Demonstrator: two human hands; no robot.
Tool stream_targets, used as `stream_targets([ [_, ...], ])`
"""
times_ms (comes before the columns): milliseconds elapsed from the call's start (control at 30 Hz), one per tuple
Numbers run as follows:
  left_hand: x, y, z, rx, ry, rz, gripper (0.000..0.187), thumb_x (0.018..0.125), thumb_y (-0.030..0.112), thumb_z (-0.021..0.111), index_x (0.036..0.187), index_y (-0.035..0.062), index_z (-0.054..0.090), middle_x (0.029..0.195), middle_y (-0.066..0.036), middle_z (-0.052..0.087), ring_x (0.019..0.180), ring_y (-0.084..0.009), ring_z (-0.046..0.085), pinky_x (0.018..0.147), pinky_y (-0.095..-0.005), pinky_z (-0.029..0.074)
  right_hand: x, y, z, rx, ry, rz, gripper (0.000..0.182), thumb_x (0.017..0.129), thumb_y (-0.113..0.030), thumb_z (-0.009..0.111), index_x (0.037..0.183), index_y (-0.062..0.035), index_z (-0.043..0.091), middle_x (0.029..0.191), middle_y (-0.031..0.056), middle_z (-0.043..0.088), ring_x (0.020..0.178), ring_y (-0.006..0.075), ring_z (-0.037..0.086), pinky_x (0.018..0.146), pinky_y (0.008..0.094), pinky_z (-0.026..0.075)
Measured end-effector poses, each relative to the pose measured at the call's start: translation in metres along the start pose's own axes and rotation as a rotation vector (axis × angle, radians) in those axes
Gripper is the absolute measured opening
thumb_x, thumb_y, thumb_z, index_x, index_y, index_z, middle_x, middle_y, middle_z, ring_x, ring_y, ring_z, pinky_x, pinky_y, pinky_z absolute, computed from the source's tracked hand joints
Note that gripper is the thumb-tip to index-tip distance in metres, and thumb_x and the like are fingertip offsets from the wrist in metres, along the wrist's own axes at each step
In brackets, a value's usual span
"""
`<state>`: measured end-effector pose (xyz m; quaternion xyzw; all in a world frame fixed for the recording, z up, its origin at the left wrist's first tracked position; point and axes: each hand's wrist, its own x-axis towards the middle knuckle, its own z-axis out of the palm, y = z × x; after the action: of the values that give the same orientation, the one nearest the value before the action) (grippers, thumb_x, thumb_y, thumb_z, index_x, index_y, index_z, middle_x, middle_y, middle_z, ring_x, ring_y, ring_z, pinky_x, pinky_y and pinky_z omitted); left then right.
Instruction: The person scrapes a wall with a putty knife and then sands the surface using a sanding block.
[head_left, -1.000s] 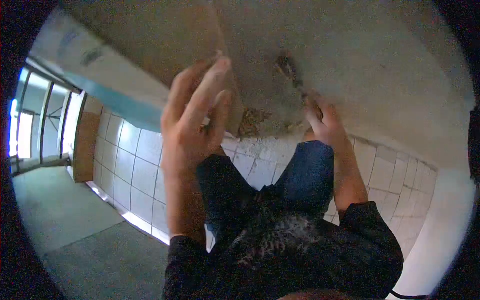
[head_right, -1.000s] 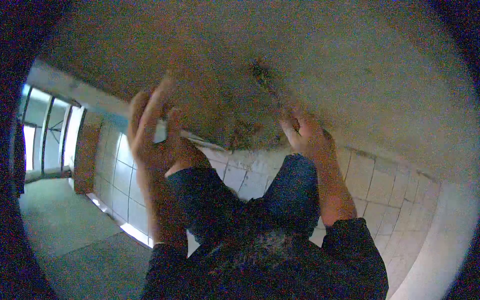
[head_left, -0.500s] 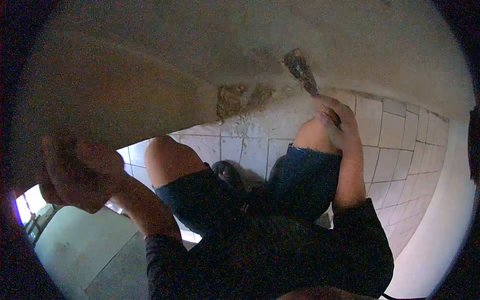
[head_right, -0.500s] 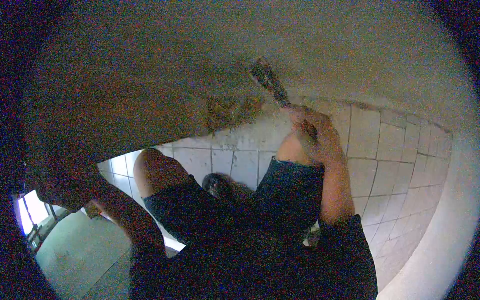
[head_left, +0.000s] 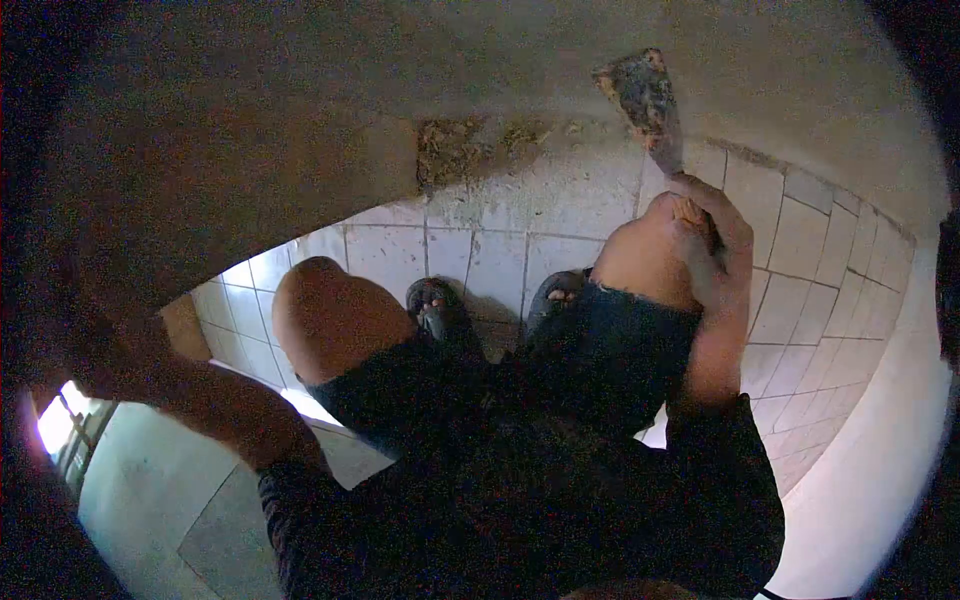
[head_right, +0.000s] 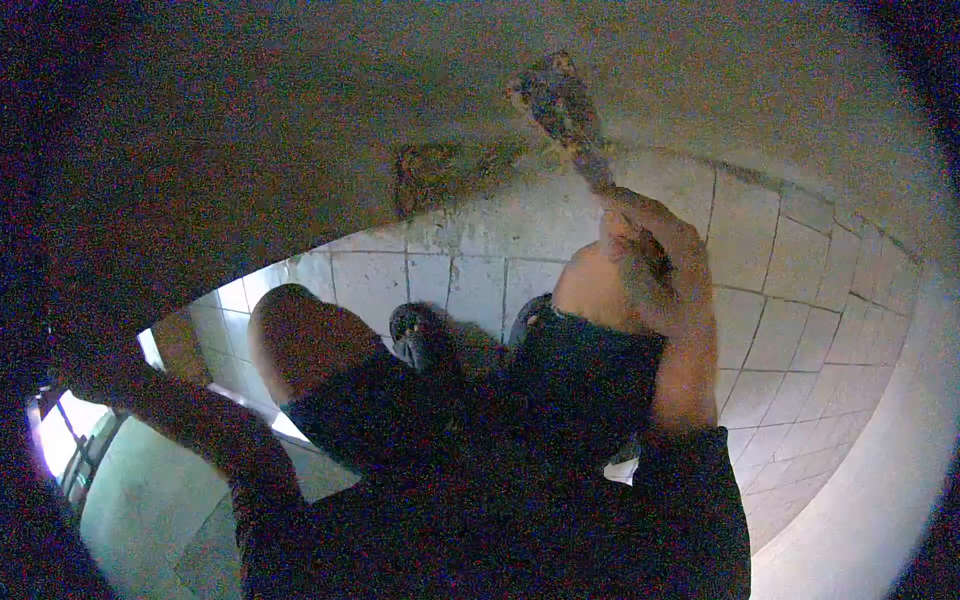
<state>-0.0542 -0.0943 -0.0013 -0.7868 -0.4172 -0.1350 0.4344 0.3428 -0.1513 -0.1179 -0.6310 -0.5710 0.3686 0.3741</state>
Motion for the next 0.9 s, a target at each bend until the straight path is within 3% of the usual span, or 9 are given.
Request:
stream_targets([
  [200, 0.025, -0.014, 0.019, 0.084, -0.053, -0.013, 0.043, 0.085, 0.035, 0.055, 0.116, 0.0051, 0.058, 0.117, -0.017, 0.055, 0.113, -0.0323, 0.047, 0.095, -0.0432, 0.038, 0.031, -0.02, 0.003, 0.136, -0.133, -0.056, 0.035, 0.073, -0.02, 0.06, 0.104, -0.0034, 0.062, 0.102, 0.0171, 0.064, 0.096, 0.0294, 0.061, 0.085, 0.0353, 0.046],
  [267, 0.023, -0.022, 0.029, 0.105, -0.073, -0.021, 0.044, 0.085, 0.036, 0.054, 0.116, 0.005, 0.058, 0.118, -0.017, 0.054, 0.114, -0.0322, 0.046, 0.095, -0.0435, 0.037, 0.044, -0.019, 0.012, 0.08, -0.329, -0.209, 0.045, 0.071, -0.032, 0.062, 0.107, -0.0054, 0.064, 0.074, 0.0103, 0.06, 0.07, 0.0222, 0.061, 0.063, 0.0326, 0.047],
  [300, 0.022, -0.027, 0.032, 0.114, -0.088, -0.022, 0.044, 0.085, 0.036, 0.054, 0.116, 0.005, 0.058, 0.119, -0.017, 0.054, 0.115, -0.0322, 0.045, 0.096, -0.0437, 0.036, 0.051, -0.012, 0.02, 0.048, -0.338, -0.344, 0.04, 0.073, -0.025, 0.059, 0.11, -0.0113, 0.064, 0.066, 0.0079, 0.053, 0.061, 0.0228, 0.057, 0.058, 0.0347, 0.045],
  [433, 0.04, -0.044, 0.054, 0.126, -0.085, -0.024, 0.045, 0.085, 0.038, 0.053, 0.116, 0.0048, 0.058, 0.121, -0.017, 0.052, 0.117, -0.0321, 0.044, 0.097, -0.0442, 0.035, 0.061, -0.024, 0.025, 0.025, -0.534, -0.282, 0.046, 0.072, -0.011, 0.059, 0.116, -0.021, 0.06, 0.069, 0.0075, 0.054, 0.062, 0.026, 0.058, 0.059, 0.0348, 0.047],
  [533, 0.063, -0.043, 0.076, 0.105, -0.058, -0.017, 0.046, 0.086, 0.039, 0.052, 0.116, 0.0046, 0.058, 0.122, -0.017, 0.051, 0.118, -0.0321, 0.042, 0.098, -0.0446, 0.033, 0.071, -0.022, 0.019, -0.057, -0.66, -0.27, 0.036, 0.076, -0.014, 0.055, 0.112, -0.0137, 0.062, 0.078, 0.0095, 0.061, 0.07, 0.0286, 0.062, 0.065, 0.0368, 0.049],
  [600, 0.077, -0.037, 0.091, 0.084, -0.041, -0.009, 0.047, 0.086, 0.04, 0.051, 0.117, 0.0045, 0.058, 0.123, -0.017, 0.051, 0.119, -0.032, 0.042, 0.099, -0.0449, 0.033, 0.076, -0.021, 0.016, -0.143, -0.722, -0.224, 0.038, 0.079, -0.011, 0.052, 0.115, -0.0166, 0.06, 0.078, 0.0098, 0.061, 0.074, 0.0288, 0.062, 0.068, 0.0384, 0.05],
  [700, 0.097, -0.03, 0.107, 0.054, -0.038, -0.001, 0.048, 0.086, 0.041, 0.051, 0.117, 0.0044, 0.058, 0.124, -0.017, 0.05, 0.12, -0.032, 0.04, 0.1, -0.0453, 0.031, 0.079, -0.014, 0.024, -0.165, -0.745, -0.423, 0.038, 0.08, -0.01, 0.051, 0.116, -0.0174, 0.059, 0.082, 0.0128, 0.062, 0.077, 0.0299, 0.062, 0.072, 0.0398, 0.05],
  [767, 0.095, -0.025, 0.109, 0.059, -0.065, -0.028, 0.049, 0.087, 0.042, 0.05, 0.117, 0.0043, 0.058, 0.125, -0.017, 0.049, 0.121, -0.0319, 0.04, 0.101, -0.0456, 0.031, 0.09, -0.013, 0.032, -0.243, -1.1, -0.326, 0.039, 0.08, -0.01, 0.051, 0.118, -0.0156, 0.058, 0.087, 0.0162, 0.063, 0.079, 0.0321, 0.062, 0.073, 0.0416, 0.05],
  [900, 0.093, -0.019, 0.115, 0.08, -0.089, -0.039, 0.05, 0.087, 0.044, 0.049, 0.117, 0.0041, 0.058, 0.127, -0.017, 0.048, 0.123, -0.0318, 0.038, 0.102, -0.0462, 0.029, 0.105, 0.0, 0.055, -0.238, -1.134, -0.323, 0.039, 0.08, -0.01, 0.052, 0.118, -0.0135, 0.057, 0.089, 0.018, 0.063, 0.08, 0.0333, 0.062, 0.073, 0.0421, 0.049],
])
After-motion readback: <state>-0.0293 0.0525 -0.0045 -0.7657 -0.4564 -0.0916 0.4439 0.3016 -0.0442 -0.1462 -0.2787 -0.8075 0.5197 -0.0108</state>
